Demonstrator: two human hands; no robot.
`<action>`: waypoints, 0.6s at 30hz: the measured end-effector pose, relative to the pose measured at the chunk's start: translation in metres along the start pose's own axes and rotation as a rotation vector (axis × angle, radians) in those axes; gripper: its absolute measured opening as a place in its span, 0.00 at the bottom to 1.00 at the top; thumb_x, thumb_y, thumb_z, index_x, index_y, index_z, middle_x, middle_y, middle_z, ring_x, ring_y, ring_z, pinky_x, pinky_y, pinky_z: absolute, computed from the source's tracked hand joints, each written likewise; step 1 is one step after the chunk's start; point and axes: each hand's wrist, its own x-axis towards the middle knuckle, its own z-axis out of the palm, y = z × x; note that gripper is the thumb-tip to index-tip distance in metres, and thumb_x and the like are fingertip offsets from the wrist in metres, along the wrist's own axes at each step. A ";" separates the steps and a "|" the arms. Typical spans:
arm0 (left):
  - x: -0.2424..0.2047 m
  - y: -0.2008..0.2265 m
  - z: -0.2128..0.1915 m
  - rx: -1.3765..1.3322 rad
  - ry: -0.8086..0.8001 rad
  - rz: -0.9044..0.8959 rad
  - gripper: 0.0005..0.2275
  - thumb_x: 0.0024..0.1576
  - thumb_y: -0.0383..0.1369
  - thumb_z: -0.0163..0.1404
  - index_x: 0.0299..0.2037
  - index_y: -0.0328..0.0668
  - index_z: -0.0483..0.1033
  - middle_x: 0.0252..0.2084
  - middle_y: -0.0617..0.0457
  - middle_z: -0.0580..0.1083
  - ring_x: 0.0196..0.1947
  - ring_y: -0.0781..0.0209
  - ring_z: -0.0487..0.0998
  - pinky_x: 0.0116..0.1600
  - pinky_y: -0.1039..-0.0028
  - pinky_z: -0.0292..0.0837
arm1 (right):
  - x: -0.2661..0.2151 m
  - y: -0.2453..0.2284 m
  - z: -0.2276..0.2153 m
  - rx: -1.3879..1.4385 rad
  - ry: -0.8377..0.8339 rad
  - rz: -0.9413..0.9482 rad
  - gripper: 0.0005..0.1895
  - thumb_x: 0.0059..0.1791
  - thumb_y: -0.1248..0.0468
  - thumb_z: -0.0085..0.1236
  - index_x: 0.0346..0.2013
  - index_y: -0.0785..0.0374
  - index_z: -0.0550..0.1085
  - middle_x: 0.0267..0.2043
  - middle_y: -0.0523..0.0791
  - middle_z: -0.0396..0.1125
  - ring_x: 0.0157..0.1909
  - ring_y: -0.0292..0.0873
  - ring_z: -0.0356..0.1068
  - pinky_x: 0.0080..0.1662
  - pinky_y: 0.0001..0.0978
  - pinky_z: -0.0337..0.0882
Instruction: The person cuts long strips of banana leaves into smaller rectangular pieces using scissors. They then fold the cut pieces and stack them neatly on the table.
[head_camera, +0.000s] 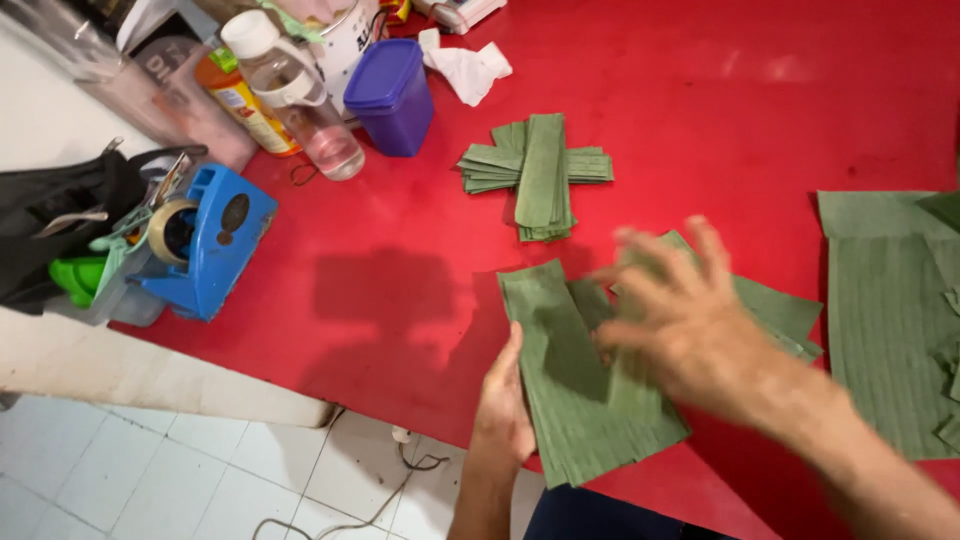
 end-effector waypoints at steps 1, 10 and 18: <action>-0.006 -0.001 0.016 0.009 -0.004 -0.008 0.29 0.61 0.52 0.42 0.64 0.38 0.73 0.58 0.39 0.76 0.56 0.44 0.77 0.64 0.53 0.70 | 0.004 -0.011 -0.003 -0.004 0.003 0.011 0.21 0.29 0.56 0.68 0.35 0.32 0.78 0.63 0.41 0.61 0.75 0.60 0.47 0.62 0.91 0.45; 0.019 -0.038 0.013 0.034 0.212 0.417 0.14 0.57 0.30 0.52 0.48 0.24 0.78 0.44 0.31 0.80 0.40 0.40 0.82 0.49 0.54 0.78 | -0.021 -0.038 0.038 0.846 0.065 0.603 0.42 0.51 0.54 0.54 0.75 0.65 0.48 0.78 0.55 0.47 0.78 0.52 0.48 0.71 0.44 0.51; 0.013 -0.055 0.026 0.632 0.011 1.160 0.13 0.61 0.29 0.51 0.53 0.26 0.76 0.56 0.40 0.78 0.57 0.53 0.77 0.61 0.62 0.74 | -0.026 -0.050 0.011 1.292 0.223 0.484 0.33 0.53 0.60 0.55 0.68 0.64 0.53 0.62 0.47 0.62 0.63 0.41 0.64 0.60 0.34 0.66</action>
